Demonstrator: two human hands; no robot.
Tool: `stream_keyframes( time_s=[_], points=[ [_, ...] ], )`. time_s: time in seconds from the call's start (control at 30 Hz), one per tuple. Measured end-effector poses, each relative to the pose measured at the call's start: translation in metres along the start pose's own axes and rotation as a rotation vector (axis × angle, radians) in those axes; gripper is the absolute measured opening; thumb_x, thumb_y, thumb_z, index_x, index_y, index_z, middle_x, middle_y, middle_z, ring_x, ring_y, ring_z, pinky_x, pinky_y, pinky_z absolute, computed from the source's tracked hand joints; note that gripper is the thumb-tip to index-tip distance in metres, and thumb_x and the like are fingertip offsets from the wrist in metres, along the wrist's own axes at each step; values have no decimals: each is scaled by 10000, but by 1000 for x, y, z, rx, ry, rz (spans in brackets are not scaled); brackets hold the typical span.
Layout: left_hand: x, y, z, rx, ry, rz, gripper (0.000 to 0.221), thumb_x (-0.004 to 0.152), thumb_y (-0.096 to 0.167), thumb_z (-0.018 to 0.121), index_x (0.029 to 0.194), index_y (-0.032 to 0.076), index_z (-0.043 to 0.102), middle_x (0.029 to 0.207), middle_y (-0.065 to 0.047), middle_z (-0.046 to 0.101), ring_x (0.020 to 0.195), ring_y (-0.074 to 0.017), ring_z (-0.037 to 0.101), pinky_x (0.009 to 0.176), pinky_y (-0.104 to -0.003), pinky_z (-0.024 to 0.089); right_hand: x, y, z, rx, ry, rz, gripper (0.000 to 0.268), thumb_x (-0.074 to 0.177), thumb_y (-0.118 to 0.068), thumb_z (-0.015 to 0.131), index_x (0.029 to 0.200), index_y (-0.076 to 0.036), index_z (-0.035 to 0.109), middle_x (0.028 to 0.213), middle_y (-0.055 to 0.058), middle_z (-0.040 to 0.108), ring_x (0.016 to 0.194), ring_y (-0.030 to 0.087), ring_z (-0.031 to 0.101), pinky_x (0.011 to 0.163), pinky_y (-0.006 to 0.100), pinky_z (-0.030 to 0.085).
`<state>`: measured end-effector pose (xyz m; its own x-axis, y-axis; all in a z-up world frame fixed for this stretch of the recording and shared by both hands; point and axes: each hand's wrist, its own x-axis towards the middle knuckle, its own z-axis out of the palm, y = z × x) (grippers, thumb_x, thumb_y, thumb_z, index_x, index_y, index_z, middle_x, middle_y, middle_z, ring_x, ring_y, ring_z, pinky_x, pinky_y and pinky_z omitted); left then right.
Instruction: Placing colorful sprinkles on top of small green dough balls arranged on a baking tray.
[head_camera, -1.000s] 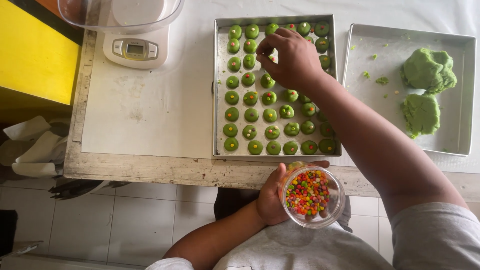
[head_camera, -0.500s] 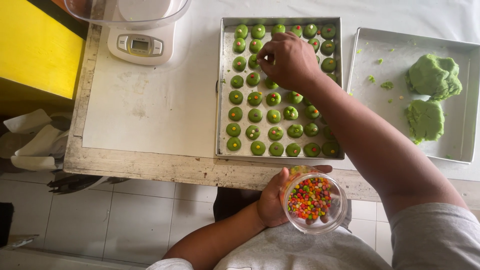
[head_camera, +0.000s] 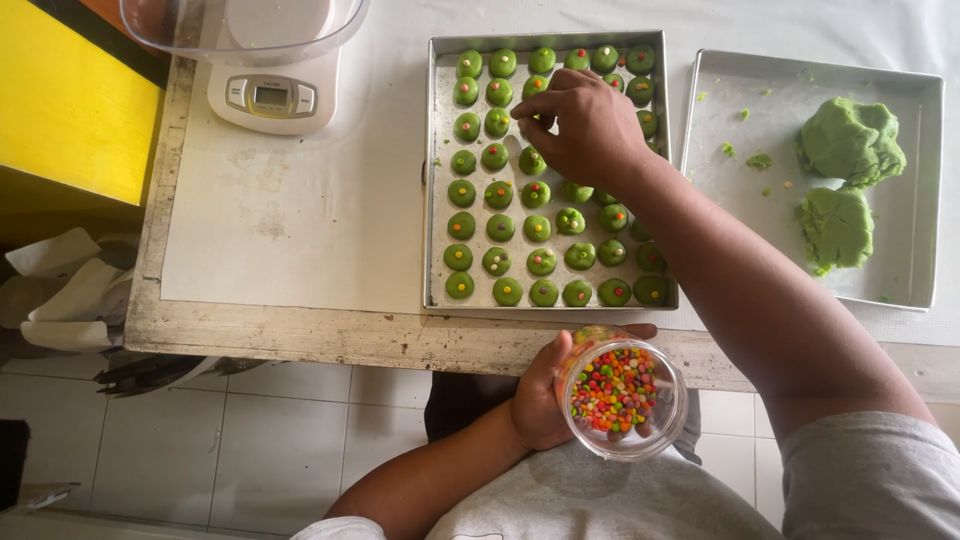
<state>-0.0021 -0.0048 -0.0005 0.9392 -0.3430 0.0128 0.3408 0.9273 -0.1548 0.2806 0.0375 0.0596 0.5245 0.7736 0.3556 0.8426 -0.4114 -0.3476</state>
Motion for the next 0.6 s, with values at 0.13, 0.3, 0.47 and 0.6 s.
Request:
stream_keyframes(
  time_s=[0.13, 0.3, 0.47, 0.6],
  points=[
    [1, -1, 1, 37, 6, 9, 896, 1016, 542, 516, 1670, -36, 311, 1443, -338, 549, 1290, -488, 580, 969, -611, 559, 6, -7, -2, -14, -110, -2, 147, 1012, -296, 720, 1103, -254, 827, 864, -14, 630, 795, 185, 608, 432, 310, 472],
    [1, -1, -1, 32, 13, 2, 918, 1006, 559, 510, 1685, -24, 303, 1460, -336, 537, 1318, -481, 561, 965, -617, 557, 0, -6, -3, -25, -34, -10, 139, 996, -292, 704, 1032, -250, 832, 877, 5, 617, 901, 263, 633, 446, 434, 486],
    [1, 0, 1, 88, 43, 16, 926, 1000, 619, 497, 1663, -8, 340, 1469, -289, 547, 1359, -431, 547, 1113, -572, 469, -19, -61, -93, 224, -75, -139, 151, 1018, -208, 679, 1028, -104, 788, 911, 54, 705, 792, 212, 660, 659, 396, 553],
    [-5, 8, -2, -22, 105, -109, 991, 989, 695, 462, 1588, -93, 402, 1469, -374, 502, 1071, -518, 637, 992, -564, 522, -56, -102, -183, 432, -493, -293, 153, 818, -110, 648, 861, -197, 765, 830, -57, 768, 620, 82, 689, 555, 238, 603]
  ],
)
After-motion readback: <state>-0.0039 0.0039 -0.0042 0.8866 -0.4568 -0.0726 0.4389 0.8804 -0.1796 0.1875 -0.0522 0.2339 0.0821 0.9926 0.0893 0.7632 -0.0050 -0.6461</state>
